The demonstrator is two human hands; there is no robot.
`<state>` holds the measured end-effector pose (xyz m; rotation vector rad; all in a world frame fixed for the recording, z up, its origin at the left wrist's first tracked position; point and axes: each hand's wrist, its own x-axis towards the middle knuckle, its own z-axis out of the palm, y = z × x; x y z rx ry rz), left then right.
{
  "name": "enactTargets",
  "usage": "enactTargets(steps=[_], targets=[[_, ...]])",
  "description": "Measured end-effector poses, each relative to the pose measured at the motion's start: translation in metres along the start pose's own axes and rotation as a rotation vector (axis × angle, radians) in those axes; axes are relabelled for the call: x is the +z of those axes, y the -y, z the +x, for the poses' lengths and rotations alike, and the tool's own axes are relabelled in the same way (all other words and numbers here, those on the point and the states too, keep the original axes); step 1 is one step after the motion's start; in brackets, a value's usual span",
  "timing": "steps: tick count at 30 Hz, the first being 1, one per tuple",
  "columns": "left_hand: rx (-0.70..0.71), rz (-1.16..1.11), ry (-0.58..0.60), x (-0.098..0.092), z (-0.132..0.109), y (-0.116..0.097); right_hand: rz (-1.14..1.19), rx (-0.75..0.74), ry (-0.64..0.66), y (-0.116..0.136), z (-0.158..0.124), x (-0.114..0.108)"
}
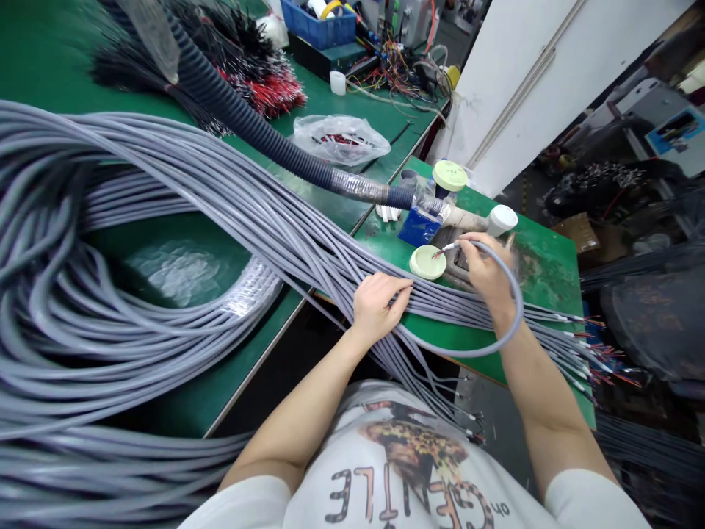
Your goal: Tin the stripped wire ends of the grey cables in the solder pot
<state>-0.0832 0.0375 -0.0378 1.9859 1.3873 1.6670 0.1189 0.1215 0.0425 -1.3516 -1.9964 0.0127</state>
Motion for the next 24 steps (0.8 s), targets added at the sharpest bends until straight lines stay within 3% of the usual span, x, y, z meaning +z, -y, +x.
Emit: enactTargets(steps=[5,8,14,24], targets=[[0.004,0.001,0.007,0.0,-0.001,0.0,-0.116,0.018,-0.084,-0.019,-0.001,-0.037],[0.006,-0.002,0.007,0.0,-0.002,0.001,-0.193,0.042,-0.1,-0.043,-0.007,-0.045],[0.016,-0.002,0.012,0.0,0.0,0.001,-0.254,0.099,-0.132,-0.082,-0.014,-0.034],[0.011,0.016,0.011,0.001,-0.001,0.001,-0.279,0.153,-0.107,-0.11,-0.017,-0.023]])
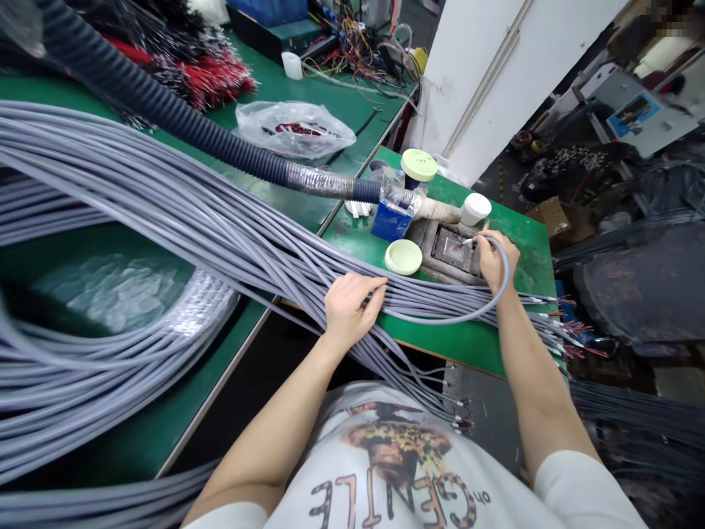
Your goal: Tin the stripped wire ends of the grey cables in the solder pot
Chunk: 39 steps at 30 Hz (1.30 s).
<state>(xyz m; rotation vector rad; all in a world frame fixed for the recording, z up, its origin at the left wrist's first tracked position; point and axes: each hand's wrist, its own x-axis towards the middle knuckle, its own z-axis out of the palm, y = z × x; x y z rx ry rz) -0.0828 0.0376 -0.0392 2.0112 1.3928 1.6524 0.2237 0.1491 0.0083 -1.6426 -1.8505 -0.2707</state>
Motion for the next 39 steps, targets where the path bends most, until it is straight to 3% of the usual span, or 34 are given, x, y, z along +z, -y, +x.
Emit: enactTargets(steps=[12,15,19,23,25,27,29,31,34,37,39], targets=[[-0.003,0.008,0.003,0.001,0.0,0.0,-0.024,0.001,0.028,-0.002,0.002,0.007],[-0.005,-0.004,0.005,0.002,0.0,0.003,0.016,-0.01,-0.002,0.009,0.001,-0.012],[-0.036,-0.057,-0.004,0.001,0.0,0.004,0.155,-0.063,-0.067,0.047,-0.018,-0.062],[-0.26,-0.402,0.004,0.008,-0.002,-0.024,0.373,-0.274,-0.08,0.089,-0.062,-0.1],[-0.433,-0.708,0.169,0.015,-0.005,-0.045,0.419,-0.45,-0.046,0.098,-0.084,-0.108],[-0.61,-1.001,0.374,0.023,-0.008,-0.065,0.39,-0.614,0.065,0.1,-0.103,-0.111],[-0.728,-1.166,0.422,0.027,-0.009,-0.078,0.347,-0.741,0.175,0.096,-0.114,-0.113],[-0.75,-1.225,0.424,0.028,-0.009,-0.085,0.342,-0.79,0.22,0.089,-0.121,-0.117],[-0.644,-1.178,0.433,0.027,-0.009,-0.087,0.391,-0.608,0.262,0.081,-0.125,-0.122],[-0.567,-1.135,0.446,0.03,-0.012,-0.086,0.406,-0.347,0.415,0.083,-0.128,-0.123],[-0.549,-1.128,0.465,0.032,-0.015,-0.083,0.414,-0.274,0.505,0.089,-0.13,-0.12]])
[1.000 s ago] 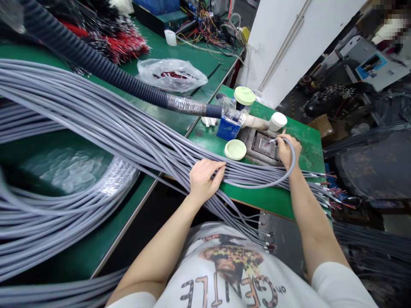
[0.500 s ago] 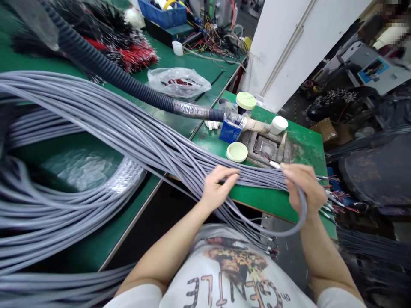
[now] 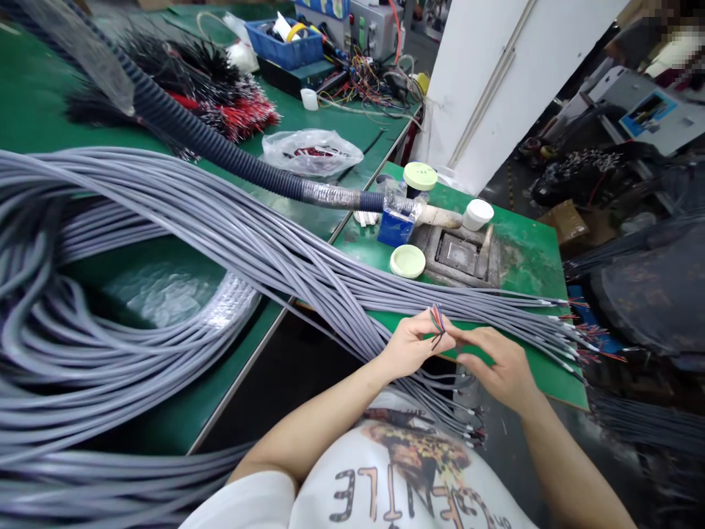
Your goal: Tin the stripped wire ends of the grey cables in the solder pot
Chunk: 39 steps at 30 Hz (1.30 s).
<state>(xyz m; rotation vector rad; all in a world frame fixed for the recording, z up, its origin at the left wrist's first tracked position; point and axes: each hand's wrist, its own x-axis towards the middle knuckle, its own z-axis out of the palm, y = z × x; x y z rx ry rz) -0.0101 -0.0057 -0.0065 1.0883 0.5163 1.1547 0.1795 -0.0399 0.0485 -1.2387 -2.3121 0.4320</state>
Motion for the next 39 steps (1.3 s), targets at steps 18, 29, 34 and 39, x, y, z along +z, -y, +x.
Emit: enactTargets(steps=[18,29,34,39], targets=[[-0.238,-0.183,-0.309,-0.012,-0.005,-0.01,0.007,0.147,0.099,0.018,0.005,0.011],[-0.114,-0.15,-0.354,0.0,-0.008,0.001,0.345,0.416,-0.03,0.031,0.032,0.024],[-0.095,-0.148,-0.377,0.004,-0.005,0.005,0.442,0.431,-0.116,0.027,0.039,0.025],[-0.022,0.182,-0.328,-0.01,0.001,-0.003,0.407,0.516,-0.149,-0.002,0.06,0.003]])
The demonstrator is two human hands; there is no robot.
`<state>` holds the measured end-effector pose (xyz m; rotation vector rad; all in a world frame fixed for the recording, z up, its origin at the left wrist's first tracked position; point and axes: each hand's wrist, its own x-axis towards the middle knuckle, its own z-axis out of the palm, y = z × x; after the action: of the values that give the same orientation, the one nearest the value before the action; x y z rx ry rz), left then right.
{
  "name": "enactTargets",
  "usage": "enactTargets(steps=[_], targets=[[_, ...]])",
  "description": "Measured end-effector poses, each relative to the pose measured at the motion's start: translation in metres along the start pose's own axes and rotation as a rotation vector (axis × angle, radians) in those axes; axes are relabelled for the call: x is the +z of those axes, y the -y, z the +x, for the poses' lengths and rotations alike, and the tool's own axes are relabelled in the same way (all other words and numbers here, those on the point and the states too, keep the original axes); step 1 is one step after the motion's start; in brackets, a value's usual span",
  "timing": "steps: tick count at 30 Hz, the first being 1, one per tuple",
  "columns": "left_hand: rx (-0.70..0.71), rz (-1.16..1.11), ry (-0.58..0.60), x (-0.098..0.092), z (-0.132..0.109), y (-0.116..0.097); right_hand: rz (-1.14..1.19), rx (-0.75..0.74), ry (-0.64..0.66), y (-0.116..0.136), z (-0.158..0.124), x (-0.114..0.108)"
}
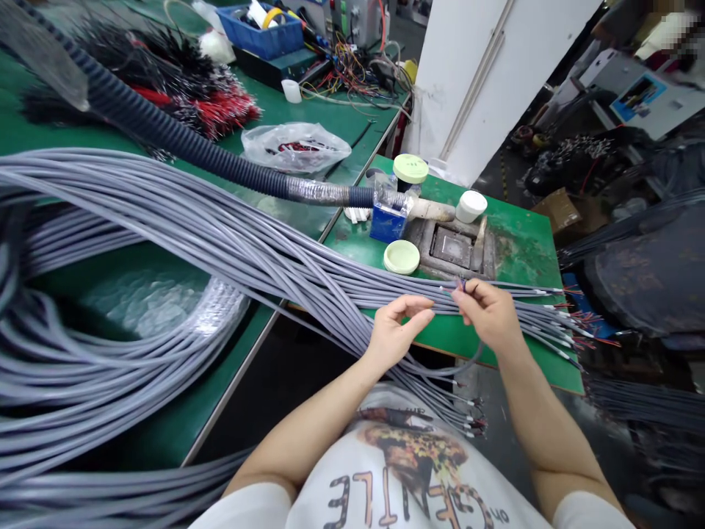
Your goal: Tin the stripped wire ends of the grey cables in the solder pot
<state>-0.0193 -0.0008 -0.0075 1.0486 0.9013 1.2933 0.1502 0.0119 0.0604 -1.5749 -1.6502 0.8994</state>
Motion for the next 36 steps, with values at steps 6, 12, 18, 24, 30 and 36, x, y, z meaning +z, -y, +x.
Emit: enactTargets(steps=[6,12,18,24,30,36], targets=[[0.463,0.596,-0.059,-0.033,0.02,0.011,-0.145,0.054,0.029,-0.027,0.079,-0.043],[0.508,0.665,-0.031,-0.036,0.024,0.018,-0.611,0.038,0.111,-0.064,0.144,-0.055],[0.527,0.63,-0.05,-0.036,0.025,0.018,-0.817,0.088,0.138,-0.068,0.167,-0.047],[0.519,0.626,-0.05,-0.037,0.025,0.02,-0.913,0.111,0.155,-0.064,0.172,-0.042],[0.514,0.641,-0.051,-0.036,0.026,0.017,-0.959,0.105,0.173,-0.065,0.175,-0.041],[0.519,0.64,-0.054,-0.036,0.026,0.019,-0.988,0.105,0.18,-0.065,0.175,-0.041]])
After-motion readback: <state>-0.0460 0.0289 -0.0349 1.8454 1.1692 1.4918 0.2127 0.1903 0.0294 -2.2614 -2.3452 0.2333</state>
